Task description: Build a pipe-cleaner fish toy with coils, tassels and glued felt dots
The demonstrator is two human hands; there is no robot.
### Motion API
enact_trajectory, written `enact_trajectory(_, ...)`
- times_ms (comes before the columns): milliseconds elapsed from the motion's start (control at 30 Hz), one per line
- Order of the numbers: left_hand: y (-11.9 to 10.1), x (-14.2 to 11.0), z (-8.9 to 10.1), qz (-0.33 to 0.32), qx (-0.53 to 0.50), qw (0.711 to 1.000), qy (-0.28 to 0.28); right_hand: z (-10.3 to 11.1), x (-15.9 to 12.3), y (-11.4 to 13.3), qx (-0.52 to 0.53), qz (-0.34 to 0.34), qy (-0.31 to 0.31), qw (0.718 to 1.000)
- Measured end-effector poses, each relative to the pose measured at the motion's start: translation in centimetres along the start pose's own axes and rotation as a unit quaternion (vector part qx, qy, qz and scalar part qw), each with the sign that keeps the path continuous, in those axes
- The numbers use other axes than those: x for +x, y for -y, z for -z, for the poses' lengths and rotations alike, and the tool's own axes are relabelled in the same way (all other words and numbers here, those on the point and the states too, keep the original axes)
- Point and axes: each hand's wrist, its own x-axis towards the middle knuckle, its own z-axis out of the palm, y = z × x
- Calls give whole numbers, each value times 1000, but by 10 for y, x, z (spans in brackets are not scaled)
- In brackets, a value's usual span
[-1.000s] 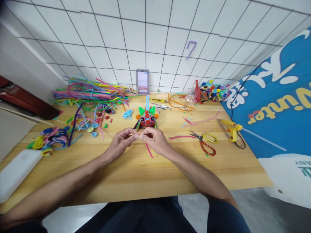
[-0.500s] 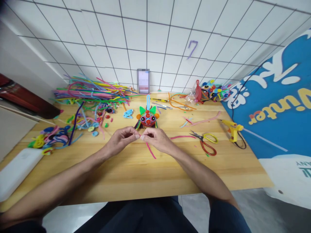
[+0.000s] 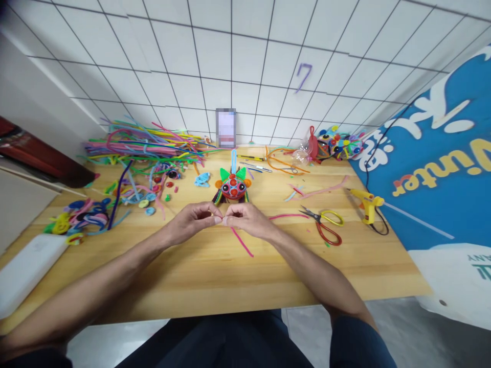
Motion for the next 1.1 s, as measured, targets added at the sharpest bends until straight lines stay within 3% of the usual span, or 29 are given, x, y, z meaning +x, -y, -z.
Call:
enact_trajectory(200, -3, -2, -9, -4, -48, 997, -67, -7, -1, 3, 19, 8, -3, 1000)
enact_trajectory(333, 1, -6, -27, 65, -197, 971, -119, -19, 2, -6, 59, 22, -49, 997)
enact_trajectory(433, 4, -6, -31, 103, -268, 951, -114, -21, 5, -10, 77, 15, -63, 995)
enact_trajectory(600, 1, -1, -12, 40, -99, 994, -21, -9, 4, -5, 67, -15, -24, 997)
enact_trajectory(700, -2, -1, -3, -4, -1, 1000, -8, -3, 2, -1, 56, -15, 2, 998)
enact_trajectory(767, -4, -2, -3, -11, 11, 1000, -20, -2, 2, 0, 53, -13, 8, 998)
enact_trajectory(900, -4, -5, -15, 19, -85, 994, -71, -9, 3, -2, 82, -4, -2, 997)
enact_trajectory(1000, -2, -6, -26, 71, -208, 968, -122, -19, 5, -9, 121, 4, -25, 992)
enact_trajectory(1100, 0, -4, -28, 100, -270, 949, -126, -23, 7, -14, 136, 3, -31, 990)
